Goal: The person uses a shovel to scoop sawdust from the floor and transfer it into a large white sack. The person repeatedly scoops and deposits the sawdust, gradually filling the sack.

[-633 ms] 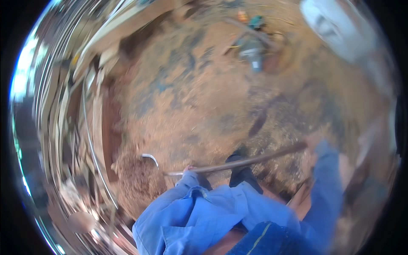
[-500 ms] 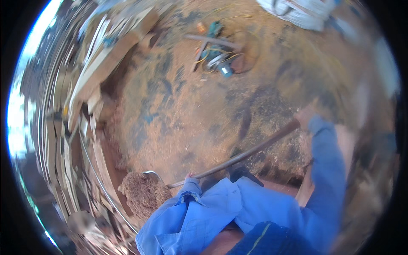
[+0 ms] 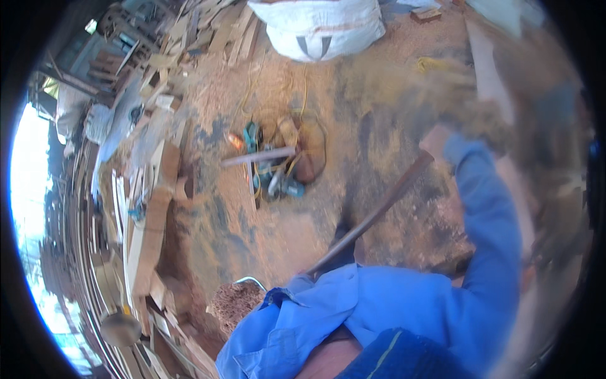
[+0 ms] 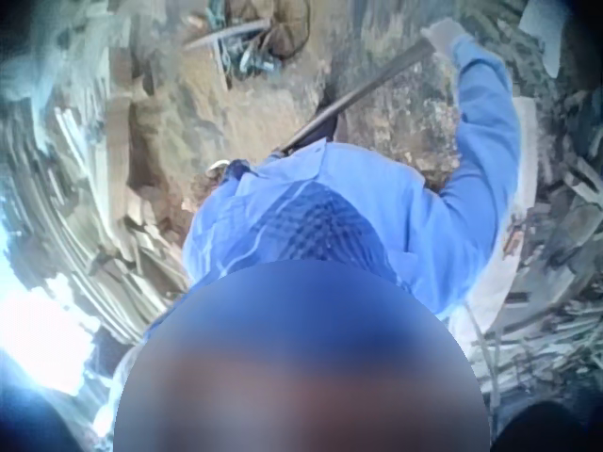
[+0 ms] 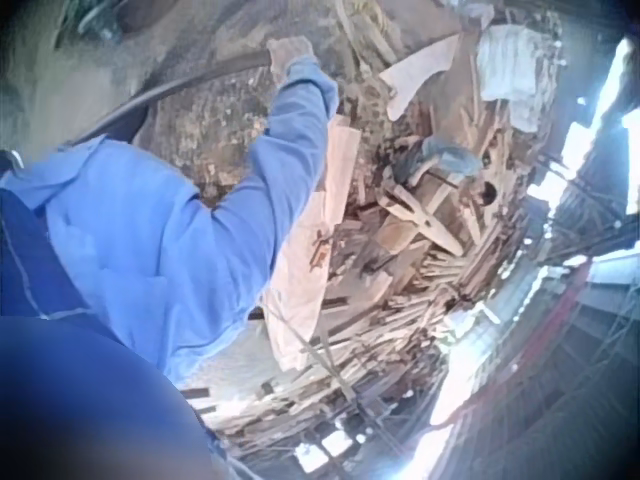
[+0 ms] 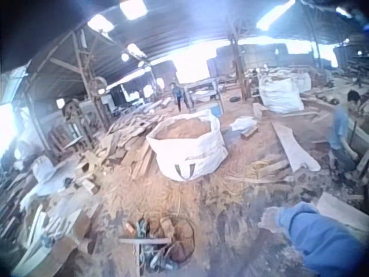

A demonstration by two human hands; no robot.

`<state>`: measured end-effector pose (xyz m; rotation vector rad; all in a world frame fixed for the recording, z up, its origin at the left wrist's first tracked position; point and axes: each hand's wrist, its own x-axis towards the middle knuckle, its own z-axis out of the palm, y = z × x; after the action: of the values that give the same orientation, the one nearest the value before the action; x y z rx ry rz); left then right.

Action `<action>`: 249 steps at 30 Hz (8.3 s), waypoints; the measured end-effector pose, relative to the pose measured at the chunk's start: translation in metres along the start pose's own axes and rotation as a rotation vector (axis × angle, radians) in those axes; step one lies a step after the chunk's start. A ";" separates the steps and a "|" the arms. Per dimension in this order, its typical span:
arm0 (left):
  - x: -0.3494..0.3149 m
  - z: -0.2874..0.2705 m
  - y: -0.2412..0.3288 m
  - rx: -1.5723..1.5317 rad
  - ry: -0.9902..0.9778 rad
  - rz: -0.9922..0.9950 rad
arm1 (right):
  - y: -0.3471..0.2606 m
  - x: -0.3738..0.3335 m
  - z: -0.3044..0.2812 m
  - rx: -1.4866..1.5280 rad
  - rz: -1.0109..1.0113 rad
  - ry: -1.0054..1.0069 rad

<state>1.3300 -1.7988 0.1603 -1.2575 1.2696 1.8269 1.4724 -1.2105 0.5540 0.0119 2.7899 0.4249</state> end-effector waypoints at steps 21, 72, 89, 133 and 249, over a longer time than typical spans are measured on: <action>-0.008 0.110 0.046 0.496 -0.431 0.101 | -0.293 -0.348 0.160 0.292 0.815 0.095; -0.147 -0.161 0.091 0.395 -0.395 0.157 | -0.668 -0.382 0.163 0.869 0.911 -0.145; -0.163 -0.542 -0.056 -0.620 -0.134 0.086 | -0.536 -0.163 -0.059 0.082 -0.172 0.224; -0.232 -1.290 -0.206 -1.470 0.180 0.243 | -1.560 -0.434 -0.227 0.188 -0.922 -1.399; -0.158 -1.878 -0.325 -0.283 0.187 -0.211 | -1.669 -0.775 0.058 0.046 -0.355 -0.157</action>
<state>2.3613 -3.4007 -0.0122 -1.6810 0.9491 1.8121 2.2920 -2.8315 0.2549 -0.4149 2.5731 0.2577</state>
